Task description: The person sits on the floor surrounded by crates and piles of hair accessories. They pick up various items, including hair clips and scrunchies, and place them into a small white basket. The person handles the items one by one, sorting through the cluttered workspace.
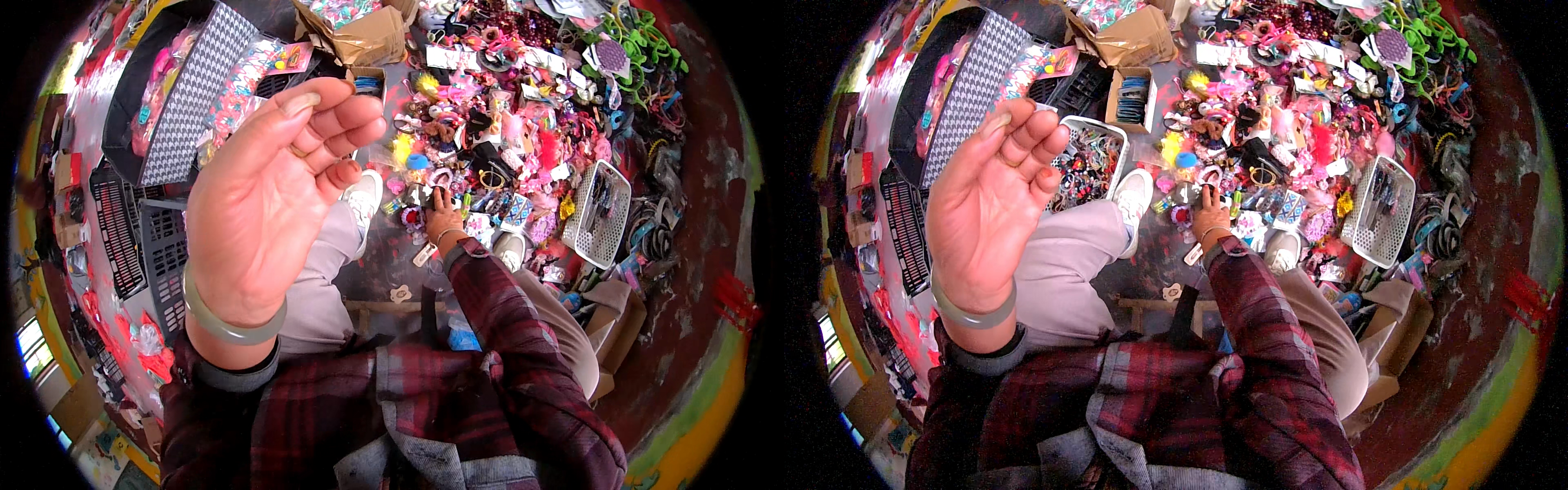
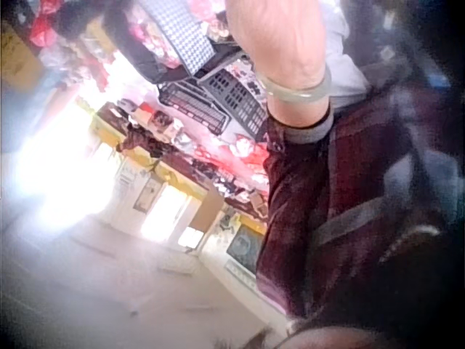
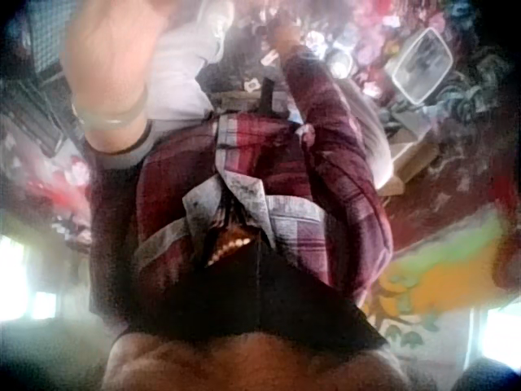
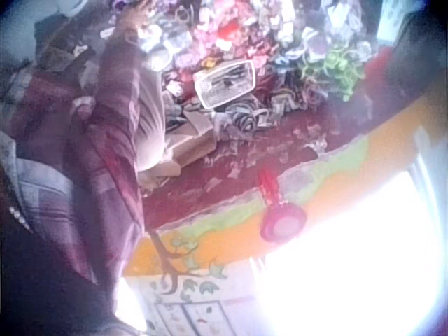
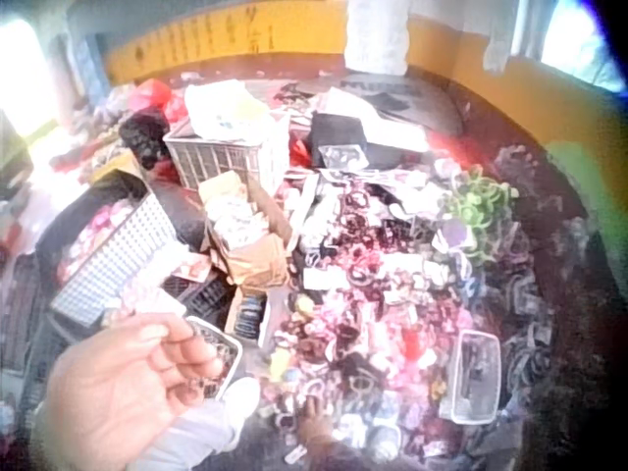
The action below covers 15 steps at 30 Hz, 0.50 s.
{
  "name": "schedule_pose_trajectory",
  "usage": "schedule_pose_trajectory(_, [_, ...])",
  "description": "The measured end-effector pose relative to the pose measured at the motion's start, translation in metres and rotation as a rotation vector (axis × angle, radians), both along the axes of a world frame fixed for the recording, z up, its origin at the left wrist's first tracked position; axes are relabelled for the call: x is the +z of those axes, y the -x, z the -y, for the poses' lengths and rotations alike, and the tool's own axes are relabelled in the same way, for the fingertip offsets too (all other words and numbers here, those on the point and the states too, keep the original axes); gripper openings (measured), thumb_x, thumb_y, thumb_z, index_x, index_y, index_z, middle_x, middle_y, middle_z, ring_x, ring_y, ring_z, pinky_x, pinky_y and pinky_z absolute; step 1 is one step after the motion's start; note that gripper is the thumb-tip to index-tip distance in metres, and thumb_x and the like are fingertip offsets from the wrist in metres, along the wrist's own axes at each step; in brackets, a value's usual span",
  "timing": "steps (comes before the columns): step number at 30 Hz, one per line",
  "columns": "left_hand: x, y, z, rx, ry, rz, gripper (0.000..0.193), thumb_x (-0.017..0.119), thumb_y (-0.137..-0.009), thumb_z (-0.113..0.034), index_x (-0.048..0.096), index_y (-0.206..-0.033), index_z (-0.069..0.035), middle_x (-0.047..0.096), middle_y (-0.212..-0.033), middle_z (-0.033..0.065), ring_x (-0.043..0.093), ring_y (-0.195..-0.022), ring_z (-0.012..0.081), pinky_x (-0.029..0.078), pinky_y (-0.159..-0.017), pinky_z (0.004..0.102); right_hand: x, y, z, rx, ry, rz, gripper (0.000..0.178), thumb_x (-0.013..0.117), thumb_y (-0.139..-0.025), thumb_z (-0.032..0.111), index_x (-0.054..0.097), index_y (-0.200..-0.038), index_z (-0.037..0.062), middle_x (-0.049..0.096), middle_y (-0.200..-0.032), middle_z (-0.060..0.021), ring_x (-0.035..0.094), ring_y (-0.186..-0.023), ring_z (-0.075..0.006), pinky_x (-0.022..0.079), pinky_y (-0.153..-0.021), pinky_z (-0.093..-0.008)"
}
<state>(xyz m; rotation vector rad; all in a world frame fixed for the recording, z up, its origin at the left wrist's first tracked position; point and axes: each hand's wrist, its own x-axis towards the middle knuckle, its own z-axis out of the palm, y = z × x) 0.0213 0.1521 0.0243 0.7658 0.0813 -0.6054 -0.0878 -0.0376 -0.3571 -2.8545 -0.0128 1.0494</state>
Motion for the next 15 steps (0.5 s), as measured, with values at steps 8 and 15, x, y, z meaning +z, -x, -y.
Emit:
schedule_pose_trajectory(8, [-0.004,0.004,0.018,-0.033,-0.057,0.023,0.028,0.044,-0.089,-0.014,0.051,-0.112,0.001,0.059,-0.106,0.0146,0.055,-0.102,0.0235,0.044,-0.081,0.0307,-0.015,0.005,0.04,-0.333,-0.487,0.496,0.03,0.047,-0.082,0.008,0.054,-0.111,0.0033,0.055,-0.113,-0.0174,0.054,-0.1,-0.0336,0.046,-0.082,-0.0353])
schedule_pose_trajectory(15, [-0.008,0.009,0.04,-0.031,-0.163,0.079,0.026,0.049,-0.087,-0.016,0.055,-0.106,0.001,0.061,-0.1,0.0129,0.058,-0.094,0.0207,0.044,-0.078,0.0288,0.028,0.003,0.053,-1.401,-1.732,0.235,0.023,0.05,-0.088,0.008,0.058,-0.106,-0.0032,0.06,-0.107,-0.011,0.057,-0.099,-0.0225,0.045,-0.087,-0.0319])
